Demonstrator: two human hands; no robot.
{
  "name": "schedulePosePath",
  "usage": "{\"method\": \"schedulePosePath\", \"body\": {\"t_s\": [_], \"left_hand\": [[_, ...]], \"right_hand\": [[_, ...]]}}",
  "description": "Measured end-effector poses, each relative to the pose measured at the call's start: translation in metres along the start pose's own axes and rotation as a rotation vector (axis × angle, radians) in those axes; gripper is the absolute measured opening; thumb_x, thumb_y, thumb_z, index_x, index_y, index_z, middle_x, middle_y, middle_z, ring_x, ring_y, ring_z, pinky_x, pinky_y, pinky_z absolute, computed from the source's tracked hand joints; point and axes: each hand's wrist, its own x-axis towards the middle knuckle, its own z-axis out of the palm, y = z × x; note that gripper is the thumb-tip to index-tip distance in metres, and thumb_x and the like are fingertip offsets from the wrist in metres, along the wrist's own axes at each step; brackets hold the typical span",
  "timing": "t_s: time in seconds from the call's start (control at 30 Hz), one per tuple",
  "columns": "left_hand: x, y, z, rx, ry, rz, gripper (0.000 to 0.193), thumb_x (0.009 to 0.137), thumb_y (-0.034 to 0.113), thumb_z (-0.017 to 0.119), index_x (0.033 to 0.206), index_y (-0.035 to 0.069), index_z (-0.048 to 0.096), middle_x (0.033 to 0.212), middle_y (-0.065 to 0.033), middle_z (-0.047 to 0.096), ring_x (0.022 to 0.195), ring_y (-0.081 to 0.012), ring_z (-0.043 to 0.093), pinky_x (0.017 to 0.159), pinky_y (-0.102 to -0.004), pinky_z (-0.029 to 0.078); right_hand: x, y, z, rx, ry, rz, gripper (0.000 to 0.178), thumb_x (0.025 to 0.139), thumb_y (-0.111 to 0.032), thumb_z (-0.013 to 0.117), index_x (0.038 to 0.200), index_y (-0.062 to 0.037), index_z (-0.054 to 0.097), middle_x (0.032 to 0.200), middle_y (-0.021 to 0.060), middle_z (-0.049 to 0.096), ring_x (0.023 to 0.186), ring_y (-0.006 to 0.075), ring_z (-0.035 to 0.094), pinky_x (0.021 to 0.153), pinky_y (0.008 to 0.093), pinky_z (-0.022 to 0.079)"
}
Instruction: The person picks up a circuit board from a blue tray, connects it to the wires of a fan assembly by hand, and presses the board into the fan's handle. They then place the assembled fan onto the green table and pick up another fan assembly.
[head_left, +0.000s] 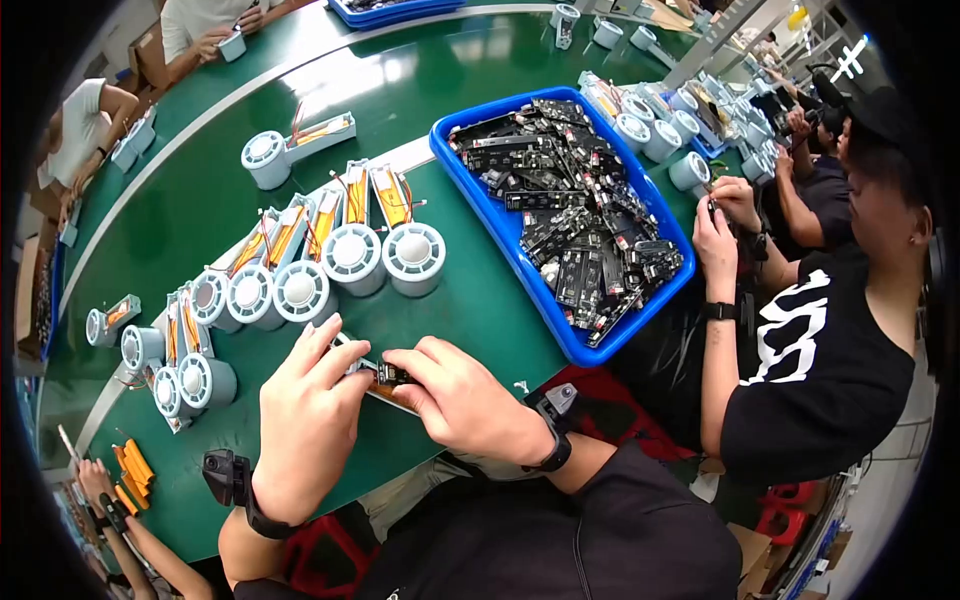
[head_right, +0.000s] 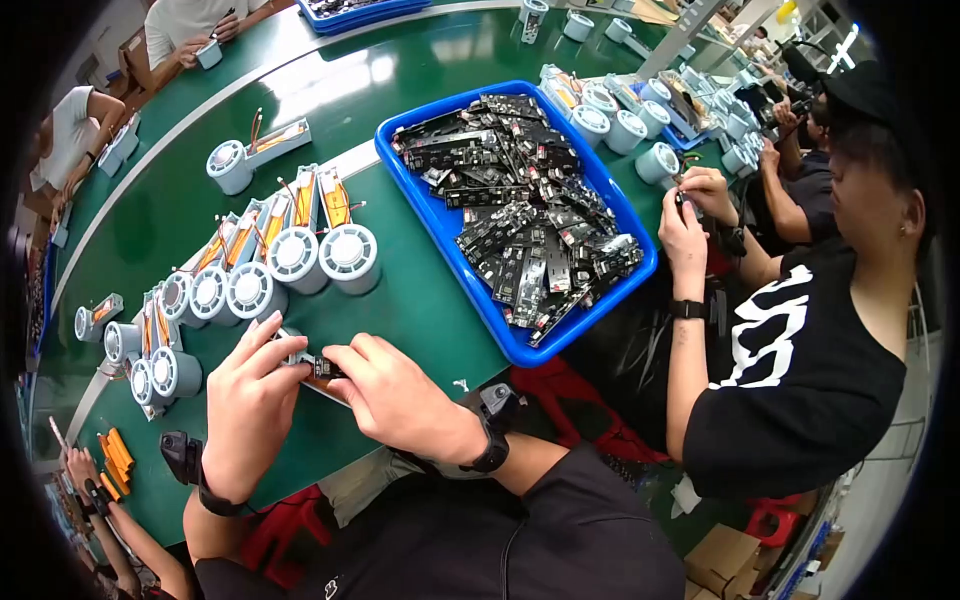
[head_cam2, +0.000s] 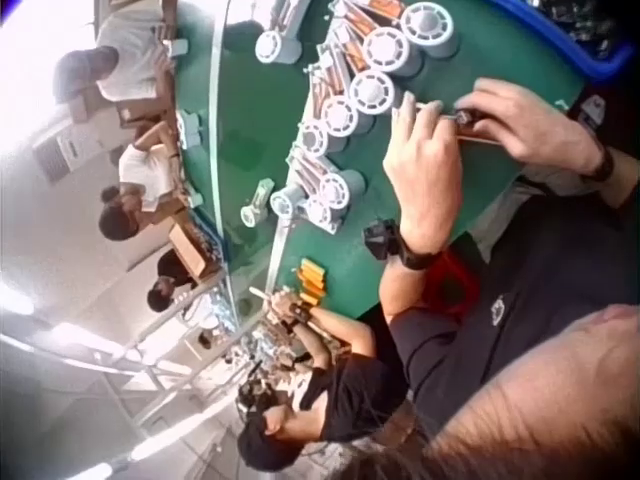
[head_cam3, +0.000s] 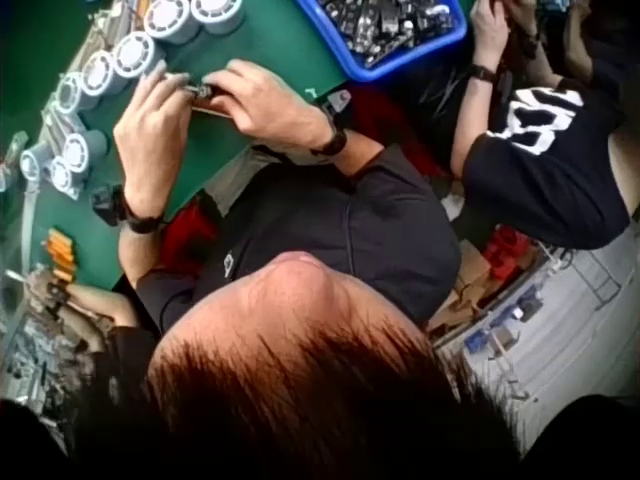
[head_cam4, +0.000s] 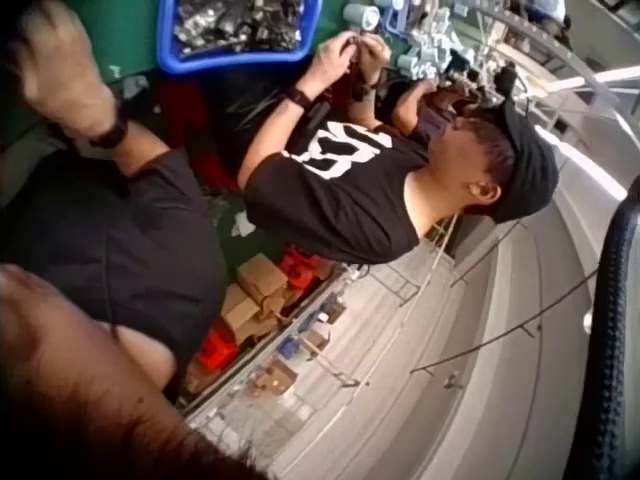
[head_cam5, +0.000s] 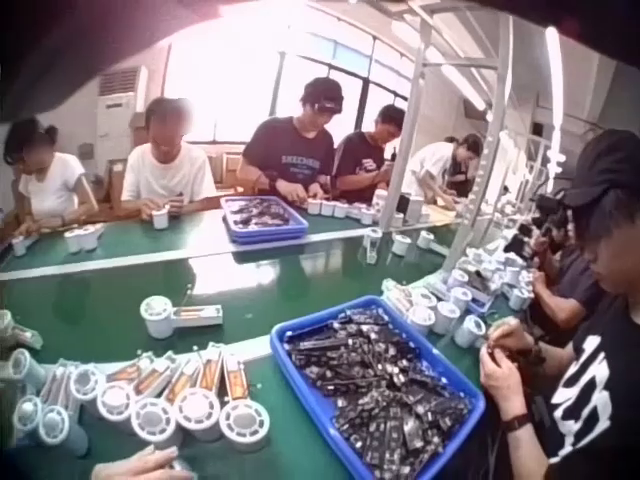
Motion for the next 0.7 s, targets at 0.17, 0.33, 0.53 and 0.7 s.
{"method": "schedulePosePath", "body": {"t_s": [0.17,0.33,0.53,0.7], "left_hand": [[0.007,0.010,0.005,0.108,0.017,-0.068,0.010,0.075,0.003,0.078,0.084,0.005,0.072,0.114,-0.0054,0.074,0.122,-0.0339,0.068,0.102,-0.0472,0.058],[0.002,0.012,0.003,0.139,-0.047,0.002,0.008,0.077,0.004,0.074,0.084,0.003,0.072,0.121,-0.0074,0.072,0.129,-0.0351,0.063,0.106,-0.0481,0.056],[0.001,0.009,0.003,0.188,-0.101,-0.006,0.012,0.079,0.006,0.072,0.090,0.002,0.074,0.133,-0.0090,0.068,0.137,-0.0356,0.056,0.110,-0.0506,0.053],[-0.006,0.005,0.004,0.252,-0.061,0.033,0.018,0.078,0.009,0.073,0.094,0.002,0.077,0.138,-0.0096,0.065,0.135,-0.0341,0.056,0.111,-0.0515,0.051]], "right_hand": [[0.001,0.001,-0.005,0.044,-0.014,-0.024,0.034,0.094,-0.002,0.067,0.128,0.0024,0.063,0.099,0.0179,0.062,0.088,0.0365,0.064,0.078,0.0429,0.053],[-0.003,-0.002,-0.006,0.035,-0.007,0.076,0.040,0.091,0.001,0.070,0.130,0.0028,0.062,0.101,0.0186,0.064,0.087,0.0362,0.064,0.078,0.0435,0.053],[0.005,0.005,-0.006,0.077,0.030,0.066,0.041,0.088,0.002,0.072,0.129,0.0023,0.063,0.109,0.0193,0.066,0.090,0.0361,0.065,0.079,0.0429,0.054],[0.005,0.005,-0.004,-0.030,0.048,-0.061,0.039,0.086,0.001,0.075,0.123,0.0040,0.065,0.105,0.0187,0.069,0.094,0.0359,0.065,0.081,0.0432,0.053]]}}
